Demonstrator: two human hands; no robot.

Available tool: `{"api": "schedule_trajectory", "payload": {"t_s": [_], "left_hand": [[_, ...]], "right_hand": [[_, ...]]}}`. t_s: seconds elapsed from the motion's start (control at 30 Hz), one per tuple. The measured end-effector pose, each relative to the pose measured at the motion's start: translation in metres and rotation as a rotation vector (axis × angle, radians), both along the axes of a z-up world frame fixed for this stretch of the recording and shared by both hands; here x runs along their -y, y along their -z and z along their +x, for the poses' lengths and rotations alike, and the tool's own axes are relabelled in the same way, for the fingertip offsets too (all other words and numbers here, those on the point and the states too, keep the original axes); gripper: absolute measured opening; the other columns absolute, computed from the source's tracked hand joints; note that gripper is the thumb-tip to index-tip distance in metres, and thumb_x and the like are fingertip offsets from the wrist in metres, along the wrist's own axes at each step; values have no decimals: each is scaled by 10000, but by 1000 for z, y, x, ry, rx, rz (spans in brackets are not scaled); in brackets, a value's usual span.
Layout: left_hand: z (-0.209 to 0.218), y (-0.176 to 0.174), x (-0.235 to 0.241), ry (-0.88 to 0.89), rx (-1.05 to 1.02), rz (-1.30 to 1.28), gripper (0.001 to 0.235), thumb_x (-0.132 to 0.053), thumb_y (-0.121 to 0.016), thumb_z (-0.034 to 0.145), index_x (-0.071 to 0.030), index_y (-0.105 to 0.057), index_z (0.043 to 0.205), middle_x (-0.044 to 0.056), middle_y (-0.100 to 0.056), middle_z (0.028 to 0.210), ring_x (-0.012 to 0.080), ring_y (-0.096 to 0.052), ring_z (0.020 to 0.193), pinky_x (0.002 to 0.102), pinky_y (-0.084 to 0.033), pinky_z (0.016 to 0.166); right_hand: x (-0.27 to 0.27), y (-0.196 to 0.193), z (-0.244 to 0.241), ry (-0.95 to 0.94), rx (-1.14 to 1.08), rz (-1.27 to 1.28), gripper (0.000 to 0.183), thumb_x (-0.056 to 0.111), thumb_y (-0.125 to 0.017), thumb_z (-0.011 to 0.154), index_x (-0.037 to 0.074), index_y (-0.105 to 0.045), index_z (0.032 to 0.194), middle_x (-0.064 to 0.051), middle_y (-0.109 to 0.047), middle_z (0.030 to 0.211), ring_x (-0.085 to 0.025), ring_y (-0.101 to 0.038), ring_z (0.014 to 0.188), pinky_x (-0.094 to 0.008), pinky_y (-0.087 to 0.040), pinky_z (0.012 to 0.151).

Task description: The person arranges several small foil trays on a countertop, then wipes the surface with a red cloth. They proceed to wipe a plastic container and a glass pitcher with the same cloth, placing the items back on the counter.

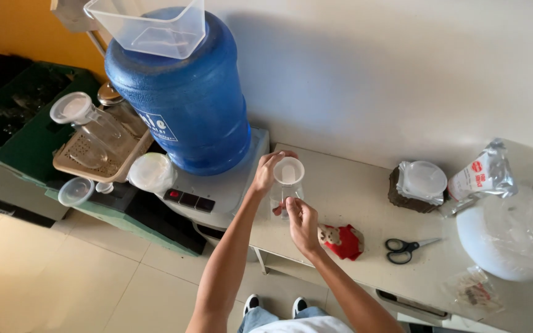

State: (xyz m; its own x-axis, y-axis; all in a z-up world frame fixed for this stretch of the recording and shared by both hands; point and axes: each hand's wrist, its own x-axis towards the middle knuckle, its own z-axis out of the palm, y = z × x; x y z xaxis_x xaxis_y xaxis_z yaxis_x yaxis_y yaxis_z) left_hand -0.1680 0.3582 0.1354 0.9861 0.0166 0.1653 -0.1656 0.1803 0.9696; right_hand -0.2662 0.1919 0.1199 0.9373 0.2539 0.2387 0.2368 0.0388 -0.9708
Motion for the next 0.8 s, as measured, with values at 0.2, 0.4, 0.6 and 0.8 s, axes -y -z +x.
{"api": "schedule_trajectory", "payload": {"t_s": [0.2, 0.4, 0.6, 0.8], "left_hand": [[8, 7, -16, 101, -30, 66, 442, -306, -452, 1026, 28, -735, 1092, 104, -749, 960, 184, -700, 895, 317, -545, 828], [10, 1, -30, 224, -1, 45, 447, -301, -438, 1025, 36, -725, 1085, 117, -747, 959, 199, -707, 877, 332, -548, 820], [1, -5, -35, 313, 43, 59, 483, -328, -413, 1036, 32, -713, 1151, 140, -751, 1084, 238, -710, 999, 353, -548, 921], [-20, -26, -38, -41, 160, 259, 531, -414, -441, 1056, -8, -620, 1349, 166, -712, 1324, 274, -632, 1282, 373, -440, 1100]], "right_hand": [[-29, 9, -8, 123, -67, 46, 377, 272, -525, 1066, -51, -703, 991, -78, -762, 795, -108, -695, 744, -263, -538, 723], [-53, 14, -17, 240, -60, 31, 383, 266, -532, 1078, -57, -707, 971, -88, -768, 794, -116, -678, 743, -268, -526, 735], [-62, 16, -25, 296, -107, 63, 357, 271, -544, 1066, -35, -711, 985, -72, -767, 803, -108, -694, 764, -269, -535, 747], [-32, 10, -17, 505, -43, -531, 308, 271, -576, 1036, 32, -769, 1012, -88, -730, 686, -192, -608, 553, -355, -471, 559]]}}
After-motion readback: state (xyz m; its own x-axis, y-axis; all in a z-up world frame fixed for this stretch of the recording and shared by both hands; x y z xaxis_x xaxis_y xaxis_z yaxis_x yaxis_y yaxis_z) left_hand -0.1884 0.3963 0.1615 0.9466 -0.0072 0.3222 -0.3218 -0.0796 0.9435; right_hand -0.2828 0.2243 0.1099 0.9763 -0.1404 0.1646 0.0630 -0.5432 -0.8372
